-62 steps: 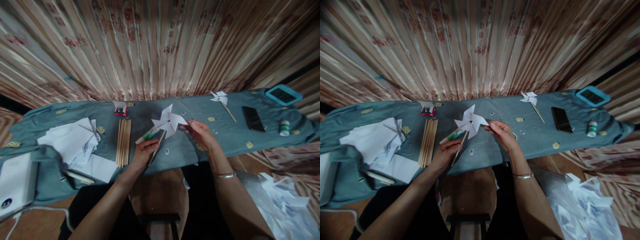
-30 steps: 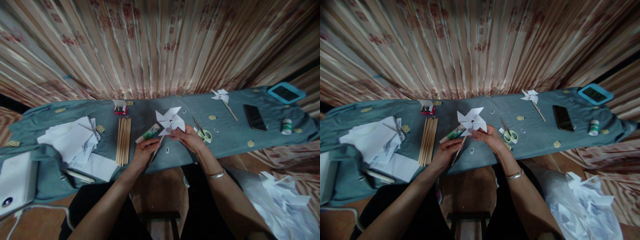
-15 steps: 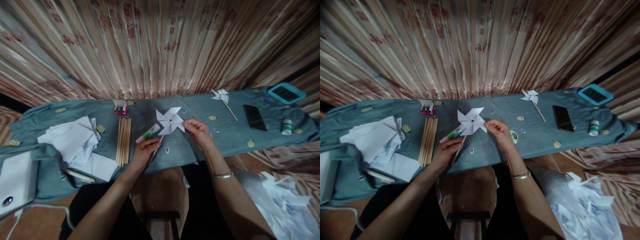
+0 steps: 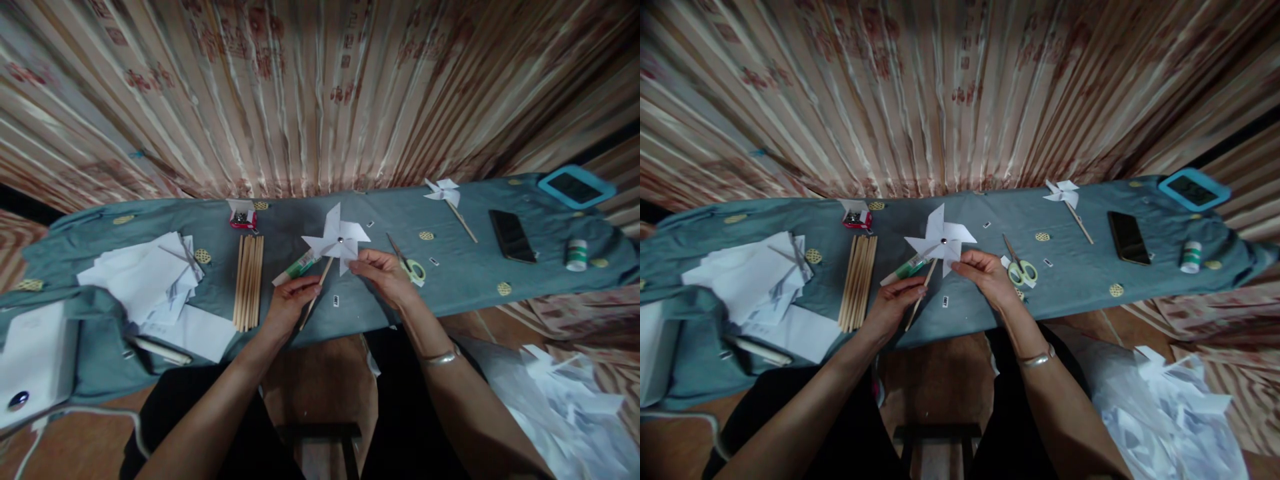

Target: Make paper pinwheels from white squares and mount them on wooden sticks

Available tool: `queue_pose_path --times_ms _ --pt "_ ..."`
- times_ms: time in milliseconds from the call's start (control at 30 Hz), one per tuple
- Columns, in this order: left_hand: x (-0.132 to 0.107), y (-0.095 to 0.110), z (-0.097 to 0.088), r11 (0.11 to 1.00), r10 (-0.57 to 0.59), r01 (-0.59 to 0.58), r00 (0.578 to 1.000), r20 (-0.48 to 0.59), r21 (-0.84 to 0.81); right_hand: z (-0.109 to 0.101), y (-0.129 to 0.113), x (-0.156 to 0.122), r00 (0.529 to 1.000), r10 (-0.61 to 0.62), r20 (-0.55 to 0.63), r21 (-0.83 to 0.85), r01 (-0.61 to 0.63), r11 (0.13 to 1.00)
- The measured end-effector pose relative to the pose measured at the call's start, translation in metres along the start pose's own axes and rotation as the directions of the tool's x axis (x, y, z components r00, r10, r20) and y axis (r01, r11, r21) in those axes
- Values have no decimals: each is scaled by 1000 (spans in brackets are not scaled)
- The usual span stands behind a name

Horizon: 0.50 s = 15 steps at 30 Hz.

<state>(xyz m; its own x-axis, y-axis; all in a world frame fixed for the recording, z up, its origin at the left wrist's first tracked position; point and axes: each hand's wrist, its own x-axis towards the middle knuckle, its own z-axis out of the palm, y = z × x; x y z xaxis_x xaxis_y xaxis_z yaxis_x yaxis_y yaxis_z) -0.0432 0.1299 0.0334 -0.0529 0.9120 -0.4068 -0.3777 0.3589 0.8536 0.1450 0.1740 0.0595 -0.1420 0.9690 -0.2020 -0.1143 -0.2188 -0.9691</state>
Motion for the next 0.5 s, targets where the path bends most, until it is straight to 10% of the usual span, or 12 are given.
queue_pose_path --times_ms 500 --pt "-1 2 0 1000 -3 2 999 34 25 11 2 -7 986 6 168 -61 4 998"
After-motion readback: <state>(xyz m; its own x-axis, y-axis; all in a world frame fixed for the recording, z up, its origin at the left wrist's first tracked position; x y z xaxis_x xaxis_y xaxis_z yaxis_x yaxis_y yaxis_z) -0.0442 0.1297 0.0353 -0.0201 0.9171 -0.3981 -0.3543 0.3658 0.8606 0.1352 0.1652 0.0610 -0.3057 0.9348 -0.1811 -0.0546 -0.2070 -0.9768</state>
